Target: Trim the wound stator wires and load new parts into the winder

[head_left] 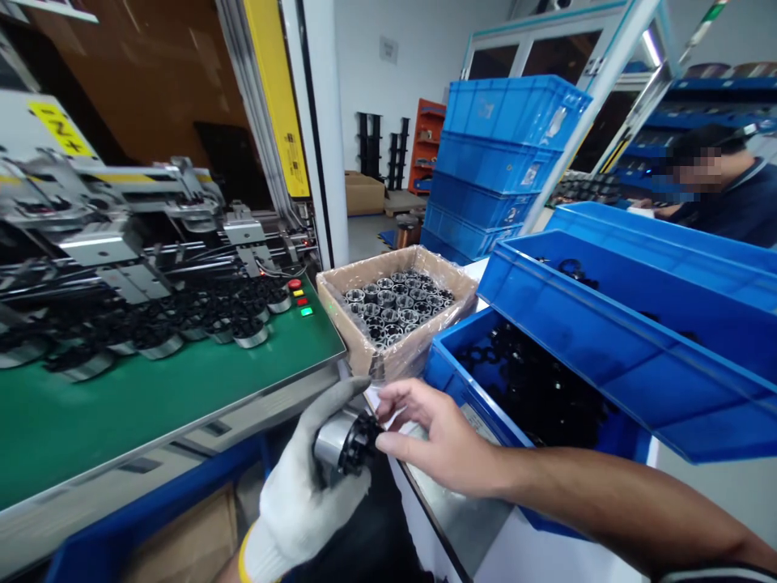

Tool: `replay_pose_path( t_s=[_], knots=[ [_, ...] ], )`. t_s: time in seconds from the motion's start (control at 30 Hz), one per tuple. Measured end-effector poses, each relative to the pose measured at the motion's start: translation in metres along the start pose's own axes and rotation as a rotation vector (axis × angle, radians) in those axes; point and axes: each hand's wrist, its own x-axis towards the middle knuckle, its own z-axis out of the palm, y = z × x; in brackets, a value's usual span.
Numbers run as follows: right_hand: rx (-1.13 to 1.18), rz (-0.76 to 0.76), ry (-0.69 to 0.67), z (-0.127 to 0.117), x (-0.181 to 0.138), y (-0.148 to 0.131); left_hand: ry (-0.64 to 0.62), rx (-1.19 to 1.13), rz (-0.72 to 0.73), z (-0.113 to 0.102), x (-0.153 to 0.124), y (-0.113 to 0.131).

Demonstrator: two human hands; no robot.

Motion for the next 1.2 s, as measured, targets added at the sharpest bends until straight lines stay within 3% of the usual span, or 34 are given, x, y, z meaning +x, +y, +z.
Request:
replay_pose_path(
  t_s=[0.1, 0.27, 0.33, 0.47, 0.53, 0.63, 0.73, 0.93, 1.2],
  knots=[
    [0.059, 0.042, -0.02, 0.002, 0.0, 0.004, -0.047, -0.001, -0.025, 0.003, -0.003, -0.001],
    [-0.486, -0.56, 0.108, -0.004, 0.001, -0.002, -0.09, -0.045, -0.162, 0.012, 0.001, 0.013],
    [-0.61, -0.664, 0.095, -0.006, 0.0, -0.005, -0.066, -0.046, -0.188, 0.014, 0.002, 0.015],
    [-0.612, -0.633, 0.068, -0.006, -0.001, -0.008, -0.023, -0.117, -0.075, 0.018, -0.002, 0.012],
    [-0.64, -0.689, 0.022, -0.008, 0.0, -0.009, -0.023, -0.145, -0.028, 0.019, -0.005, 0.009],
    [-0.7, -0.816, -0.012, -0.011, 0.002, -0.008, -0.059, -0.087, -0.114, 0.021, -0.007, 0.007],
    [-0.701, -0.781, 0.044, -0.011, 0.003, -0.009, -0.048, -0.048, -0.197, 0.02, -0.003, 0.013],
    [-0.665, -0.715, 0.106, -0.007, 0.0, -0.013, -0.063, -0.066, -0.142, 0.015, 0.004, 0.024],
    [-0.671, -0.742, 0.147, -0.013, 0.007, 0.001, -0.113, -0.083, -0.192, 0.016, 0.002, 0.008]
  ],
)
